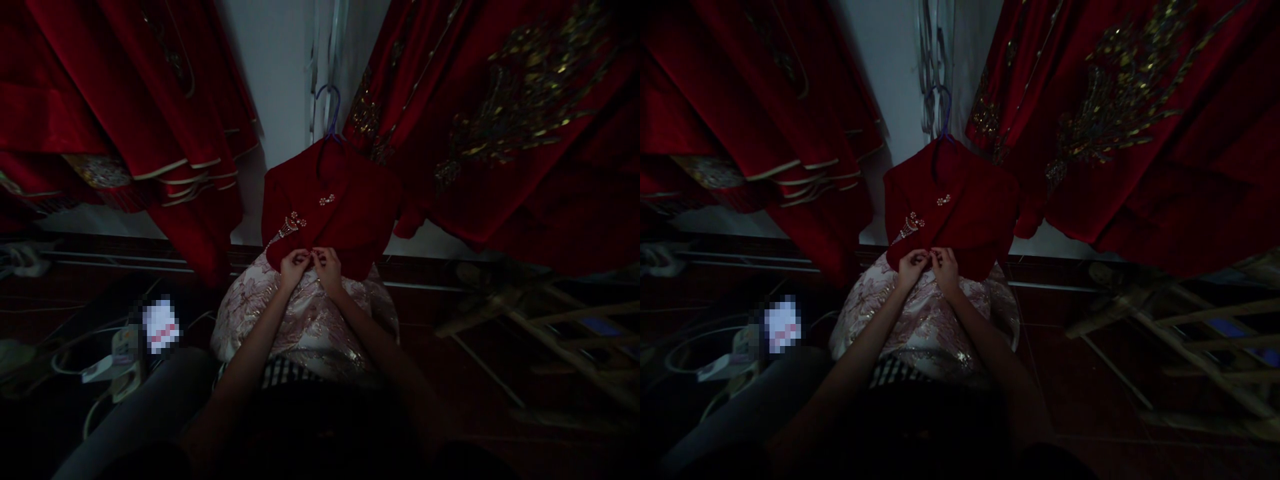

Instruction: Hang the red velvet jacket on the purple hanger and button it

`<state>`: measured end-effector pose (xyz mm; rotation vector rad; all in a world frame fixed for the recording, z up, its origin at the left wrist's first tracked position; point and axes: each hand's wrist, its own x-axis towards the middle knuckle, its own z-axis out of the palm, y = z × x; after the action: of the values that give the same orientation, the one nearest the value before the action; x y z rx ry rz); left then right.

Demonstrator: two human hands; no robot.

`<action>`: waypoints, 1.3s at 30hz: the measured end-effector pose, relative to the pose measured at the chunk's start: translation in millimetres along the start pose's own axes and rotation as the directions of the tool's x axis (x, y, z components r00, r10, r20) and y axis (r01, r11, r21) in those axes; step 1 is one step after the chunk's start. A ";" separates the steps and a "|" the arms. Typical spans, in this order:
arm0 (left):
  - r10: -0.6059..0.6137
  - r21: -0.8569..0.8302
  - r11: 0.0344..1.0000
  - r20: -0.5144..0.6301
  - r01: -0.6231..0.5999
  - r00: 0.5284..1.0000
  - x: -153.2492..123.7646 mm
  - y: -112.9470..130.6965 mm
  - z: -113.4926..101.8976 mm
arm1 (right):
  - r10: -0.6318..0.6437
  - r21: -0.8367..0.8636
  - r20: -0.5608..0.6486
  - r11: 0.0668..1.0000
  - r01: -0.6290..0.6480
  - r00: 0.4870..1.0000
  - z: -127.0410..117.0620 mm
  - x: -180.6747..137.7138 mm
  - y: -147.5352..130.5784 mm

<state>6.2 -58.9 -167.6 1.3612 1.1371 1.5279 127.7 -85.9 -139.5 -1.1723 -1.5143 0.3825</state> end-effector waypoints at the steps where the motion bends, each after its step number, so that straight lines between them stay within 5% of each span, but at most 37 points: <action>1: -0.011 -0.007 1.000 -0.004 0.011 1.000 0.3 0.3 0.3 | 0.000 0.001 0.002 1.000 0.000 1.000 0.1 0.6 0.1; 10: -0.040 0.043 0.998 -0.015 0.041 0.999 5.1 -0.7 0.4 | -0.041 0.001 0.048 0.999 0.042 0.998 -0.2 13.0 11.2; 21: 0.111 0.137 0.984 0.029 -0.114 0.993 9.8 -1.9 2.4 | -0.074 -0.058 -0.010 0.996 0.073 0.997 -2.3 19.6 7.7; 29: 0.020 0.096 0.995 -0.026 -0.018 0.999 18.5 -2.4 5.6 | -0.115 -0.105 -0.042 0.988 0.110 0.992 -2.5 19.6 16.0; 39: 0.287 0.264 0.930 -0.091 -0.255 0.954 -3.4 20.3 4.6 | -0.144 -0.071 -0.140 0.988 0.135 0.980 -7.1 5.7 10.1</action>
<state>11.4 -67.6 -149.0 1.6672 1.2980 1.7332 139.3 -79.1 -141.8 -1.1088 -1.4795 0.1540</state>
